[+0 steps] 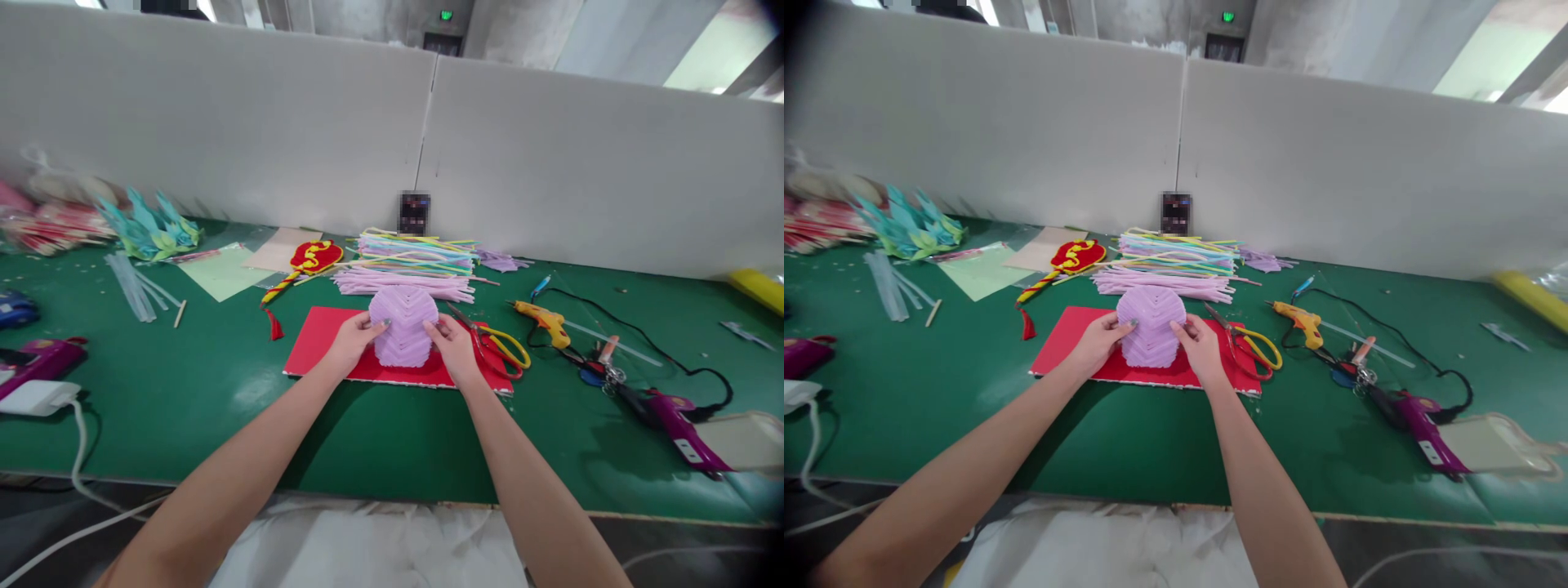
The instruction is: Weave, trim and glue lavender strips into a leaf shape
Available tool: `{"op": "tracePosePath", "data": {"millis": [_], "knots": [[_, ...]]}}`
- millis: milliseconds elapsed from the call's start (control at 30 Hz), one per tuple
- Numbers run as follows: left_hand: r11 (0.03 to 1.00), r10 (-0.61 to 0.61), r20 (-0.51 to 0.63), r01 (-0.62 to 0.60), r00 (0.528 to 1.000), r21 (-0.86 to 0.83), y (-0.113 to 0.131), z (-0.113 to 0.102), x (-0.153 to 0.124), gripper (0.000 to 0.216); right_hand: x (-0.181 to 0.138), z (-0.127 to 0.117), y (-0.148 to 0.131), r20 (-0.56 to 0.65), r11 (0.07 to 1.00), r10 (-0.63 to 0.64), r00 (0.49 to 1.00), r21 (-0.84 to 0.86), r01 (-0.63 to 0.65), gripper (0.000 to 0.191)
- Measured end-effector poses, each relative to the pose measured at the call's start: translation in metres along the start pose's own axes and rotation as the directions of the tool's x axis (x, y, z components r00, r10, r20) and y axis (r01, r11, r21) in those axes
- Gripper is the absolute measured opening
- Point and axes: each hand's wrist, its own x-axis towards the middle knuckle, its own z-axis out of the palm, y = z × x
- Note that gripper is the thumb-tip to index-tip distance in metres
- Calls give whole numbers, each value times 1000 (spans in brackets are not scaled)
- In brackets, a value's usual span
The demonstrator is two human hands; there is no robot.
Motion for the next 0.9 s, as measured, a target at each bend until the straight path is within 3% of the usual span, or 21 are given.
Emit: {"op": "tracePosePath", "data": {"millis": [100, 200, 233, 300, 400, 467, 500, 600, 700, 767, 800, 833, 900], "knots": [[971, 171, -142, -143, 975, 190, 7, 1, -5, 38, -1, 1, -5, -91, 995, -84, 992, -56, 79, 43], [801, 458, -248, -275, 854, 532, 18, 1, -14, 31, -5, 3, -12, -50, 998, -55, 997, -32, 54, 37], [711, 536, -188, -321, 823, 625, 20, 1, -17, 29, -7, 4, -14, 26, 999, -21, 999, 32, 20, 38], [506, 628, 61, -465, 776, 727, 23, 1, -21, 27, -10, 6, -17, 189, 980, 31, 981, 189, -67, 44], [239, 589, 435, -661, 681, 711, 21, 2, -21, 32, -12, 10, -16, 242, 932, 80, 967, 326, -159, 45], [150, 550, 514, -683, 659, 715, 17, 4, -18, 35, -11, 10, -14, 203, 931, 115, 972, 320, -176, 40], [143, 549, 498, -663, 671, 735, 16, 5, -17, 38, -9, 9, -13, 174, 933, 127, 977, 313, -177, 39], [290, 601, 293, -545, 743, 787, 13, 7, -15, 51, -5, 6, -11, 61, 937, 114, 992, 325, -127, 40], [646, 547, -10, -415, 837, 640, 12, 8, -11, 51, -3, 4, -12, -48, 936, 69, 996, 348, -48, 40], [885, 329, -146, -251, 933, 392, 12, 9, -8, 36, -3, 5, -13, -74, 938, 51, 996, 347, -22, 39], [959, 174, -150, -134, 973, 249, 12, 11, -8, 30, -3, 5, -13, -73, 938, 43, 996, 346, -15, 38], [993, 23, -112, -9, 993, 119, 12, 12, -8, 26, -4, 6, -13, -64, 938, 36, 997, 345, -12, 38], [981, -182, 7, 182, 983, -69, 11, 17, -10, 25, -5, 7, -13, -28, 939, 23, 999, 344, -12, 37]]}}
